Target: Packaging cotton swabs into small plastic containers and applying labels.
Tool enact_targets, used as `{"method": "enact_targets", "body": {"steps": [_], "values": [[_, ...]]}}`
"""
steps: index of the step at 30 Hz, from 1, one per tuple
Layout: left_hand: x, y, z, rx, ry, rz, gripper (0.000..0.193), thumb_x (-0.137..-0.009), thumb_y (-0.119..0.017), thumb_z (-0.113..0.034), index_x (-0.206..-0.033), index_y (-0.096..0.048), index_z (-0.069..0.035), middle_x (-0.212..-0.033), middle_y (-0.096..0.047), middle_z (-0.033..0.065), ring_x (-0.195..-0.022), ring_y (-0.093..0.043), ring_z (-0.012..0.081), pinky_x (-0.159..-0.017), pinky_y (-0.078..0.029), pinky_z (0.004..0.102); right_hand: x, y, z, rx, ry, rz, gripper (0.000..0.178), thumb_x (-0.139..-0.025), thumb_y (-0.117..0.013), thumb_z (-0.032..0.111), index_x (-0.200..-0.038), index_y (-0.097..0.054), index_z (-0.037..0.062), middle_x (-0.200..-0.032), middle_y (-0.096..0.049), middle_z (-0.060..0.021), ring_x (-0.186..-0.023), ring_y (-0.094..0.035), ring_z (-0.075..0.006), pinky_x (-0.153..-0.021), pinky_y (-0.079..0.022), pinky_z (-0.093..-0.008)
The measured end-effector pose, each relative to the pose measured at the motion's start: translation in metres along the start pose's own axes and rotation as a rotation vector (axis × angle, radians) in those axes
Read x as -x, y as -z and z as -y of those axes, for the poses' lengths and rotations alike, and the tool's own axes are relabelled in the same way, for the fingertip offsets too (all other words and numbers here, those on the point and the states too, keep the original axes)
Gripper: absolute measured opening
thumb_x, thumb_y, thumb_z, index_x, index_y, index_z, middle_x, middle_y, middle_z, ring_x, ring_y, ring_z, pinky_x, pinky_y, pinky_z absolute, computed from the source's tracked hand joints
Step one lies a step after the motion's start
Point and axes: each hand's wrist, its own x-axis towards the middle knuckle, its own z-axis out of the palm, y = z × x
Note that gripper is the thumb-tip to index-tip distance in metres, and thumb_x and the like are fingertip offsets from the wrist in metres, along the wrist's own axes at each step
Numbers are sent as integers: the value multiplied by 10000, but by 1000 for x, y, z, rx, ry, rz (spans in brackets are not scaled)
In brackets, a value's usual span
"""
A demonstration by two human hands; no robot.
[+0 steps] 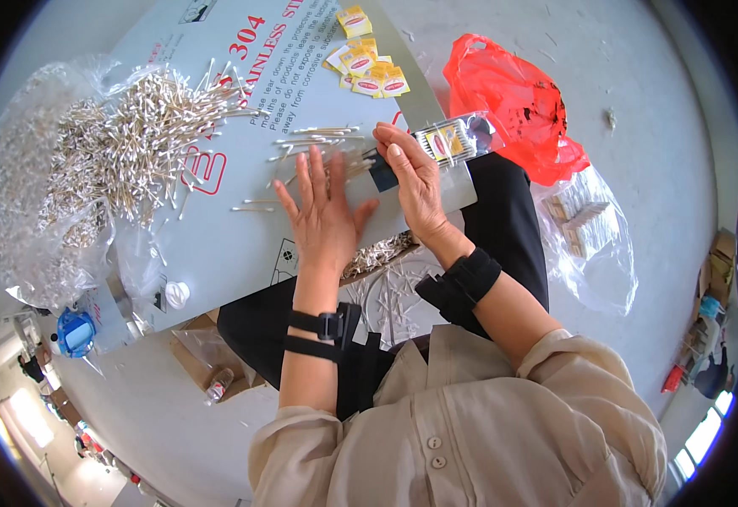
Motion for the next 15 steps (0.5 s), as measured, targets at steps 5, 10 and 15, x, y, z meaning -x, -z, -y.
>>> {"method": "enact_targets", "body": {"steps": [5,10,15], "values": [[12,-11,8,172,41,-160,729,-892,-550,-437,-1446,-262,-62,-1523,-172,189,-1418,-140,339,-1121,-86,545,-2,-4,-2,67,37,-13,342,-992,-458,200,-1235,-532,-29,-1311,-505,-112,-1206,-484,-182,-1047,-379,-295],[7,-26,15,941,268,-606,601,-985,-410,-381,-1432,-258,-9,-1510,-184,209,-1415,-164,312,-1136,-147,448,-10,-14,-4,-51,24,-47,366,-1004,-429,228,-1248,-521,-29,-1315,-499,-111,-1212,-477,-177,-1059,-367,-296],[-9,-29,7,1217,316,-713,557,-1009,-362,-321,-1422,-246,33,-1500,-214,193,-1397,-217,263,-1129,-195,377,-15,-19,-10,-43,8,7,389,-1006,-423,247,-1260,-508,-35,-1309,-503,-107,-1220,-471,-179,-1066,-362,-303]]}}
